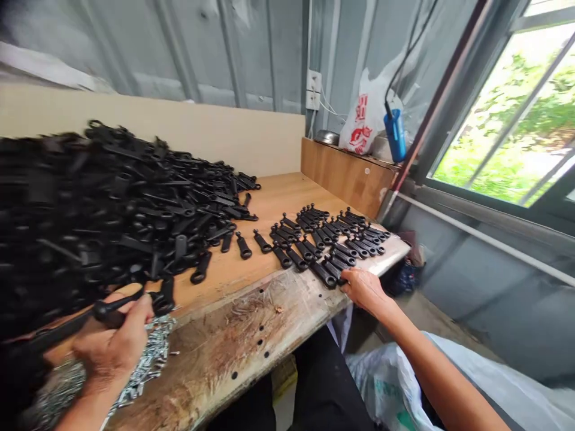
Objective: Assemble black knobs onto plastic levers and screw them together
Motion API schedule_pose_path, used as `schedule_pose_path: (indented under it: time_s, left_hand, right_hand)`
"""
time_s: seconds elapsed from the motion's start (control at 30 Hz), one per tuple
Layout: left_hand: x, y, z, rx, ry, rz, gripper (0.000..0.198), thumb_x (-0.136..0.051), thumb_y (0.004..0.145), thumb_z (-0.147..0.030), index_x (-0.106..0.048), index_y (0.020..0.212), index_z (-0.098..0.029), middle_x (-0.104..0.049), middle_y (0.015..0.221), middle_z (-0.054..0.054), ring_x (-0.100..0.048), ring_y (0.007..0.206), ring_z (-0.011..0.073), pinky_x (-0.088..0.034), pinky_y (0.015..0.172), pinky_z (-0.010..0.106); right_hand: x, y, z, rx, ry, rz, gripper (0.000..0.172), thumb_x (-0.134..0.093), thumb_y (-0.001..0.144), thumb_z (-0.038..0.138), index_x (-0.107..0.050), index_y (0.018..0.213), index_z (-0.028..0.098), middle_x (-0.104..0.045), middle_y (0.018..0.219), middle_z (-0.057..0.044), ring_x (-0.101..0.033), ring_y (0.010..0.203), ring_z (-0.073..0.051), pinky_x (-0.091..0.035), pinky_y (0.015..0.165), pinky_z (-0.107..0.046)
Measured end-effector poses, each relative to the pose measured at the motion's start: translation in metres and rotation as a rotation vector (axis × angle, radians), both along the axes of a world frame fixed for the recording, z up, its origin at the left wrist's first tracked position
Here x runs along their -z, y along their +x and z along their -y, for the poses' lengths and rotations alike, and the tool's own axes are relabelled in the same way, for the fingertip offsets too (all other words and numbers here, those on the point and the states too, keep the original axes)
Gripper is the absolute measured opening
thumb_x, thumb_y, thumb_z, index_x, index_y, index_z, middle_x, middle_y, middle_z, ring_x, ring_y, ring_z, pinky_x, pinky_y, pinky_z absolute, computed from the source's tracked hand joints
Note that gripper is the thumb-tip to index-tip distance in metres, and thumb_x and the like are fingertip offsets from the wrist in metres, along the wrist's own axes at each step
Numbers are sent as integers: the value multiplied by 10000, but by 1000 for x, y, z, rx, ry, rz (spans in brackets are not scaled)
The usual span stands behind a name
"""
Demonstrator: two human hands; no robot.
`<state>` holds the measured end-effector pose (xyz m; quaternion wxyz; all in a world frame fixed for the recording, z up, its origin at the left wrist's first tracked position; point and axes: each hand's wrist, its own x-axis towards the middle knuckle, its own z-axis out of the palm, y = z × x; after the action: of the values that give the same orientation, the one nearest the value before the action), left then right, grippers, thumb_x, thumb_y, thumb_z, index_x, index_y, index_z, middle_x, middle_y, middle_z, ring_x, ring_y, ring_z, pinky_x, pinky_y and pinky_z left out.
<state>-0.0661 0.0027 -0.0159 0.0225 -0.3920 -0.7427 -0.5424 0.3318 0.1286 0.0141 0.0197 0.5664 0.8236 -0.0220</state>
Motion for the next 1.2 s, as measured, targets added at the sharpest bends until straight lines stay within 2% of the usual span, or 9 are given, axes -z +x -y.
schedule_pose_path:
  time_s: [0.17,0.3,0.47,0.6,0.7,0.83,0.93,1.03,1.2]
  left_hand:
    - [4,-5,1,-37,91,-37,251,-500,750,-434,-511,680,-193,-502,546,-6,-476,562,164,-359,587,276]
    - [1,0,4,-30,162,15,259,-519,755,-428,-589,846,-196,-511,583,-6,-484,573,160,-374,599,260]
    - [-3,6,6,30,272,7,291,-512,789,-393,-605,972,-187,-547,657,11,-512,614,162,-398,639,254]
    - [-5,7,7,29,322,-3,272,-523,790,-376,-608,958,-179,-547,662,10,-510,618,152,-402,655,249]
    - [-4,6,7,55,324,22,279,-521,793,-372,-602,965,-168,-535,630,3,-492,580,141,-396,618,243]
    - [1,2,6,25,269,-19,289,-502,796,-377,-608,958,-161,-530,595,-4,-502,568,143,-401,604,249]
    - [6,-1,4,15,306,-52,308,-507,788,-384,-607,974,-160,-602,720,18,-562,666,154,-436,668,253]
    - [8,-3,2,11,343,-61,304,-522,786,-370,-602,988,-157,-633,831,37,-584,751,160,-448,710,249]
    - [3,-2,6,18,340,-3,293,-520,794,-367,-602,979,-156,-600,703,10,-562,630,140,-443,634,244]
  right_hand:
    - [7,-2,-6,-25,-20,79,105,-519,773,194,-623,783,210,-622,861,-55,-597,841,-234,-372,633,-276]
    - [9,3,-3,-46,4,120,116,-500,797,200,-611,766,208,-613,849,-57,-598,823,-229,-372,624,-276]
    - [-14,-6,9,-53,93,133,136,-492,837,274,-611,791,227,-617,843,-38,-591,834,-224,-365,619,-277]
    - [-39,-54,24,-180,110,123,151,-491,844,277,-608,772,214,-621,833,-26,-600,802,-199,-351,594,-258]
    - [-44,-108,30,-298,121,94,128,-510,827,270,-621,792,216,-640,857,-27,-611,794,-190,-352,583,-243]
    - [-34,-181,26,-411,90,106,151,-517,817,298,-642,826,215,-662,863,-51,-620,822,-220,-398,609,-247]
    - [-24,-224,17,-430,88,113,185,-510,819,305,-655,874,206,-668,877,-79,-619,857,-246,-440,655,-273]
    - [-15,-251,4,-417,99,122,216,-478,826,237,-657,930,176,-664,916,-117,-614,893,-262,-465,701,-300]
    - [-6,-272,-18,-365,105,151,270,-434,829,141,-644,997,119,-647,955,-177,-610,921,-263,-476,743,-311]
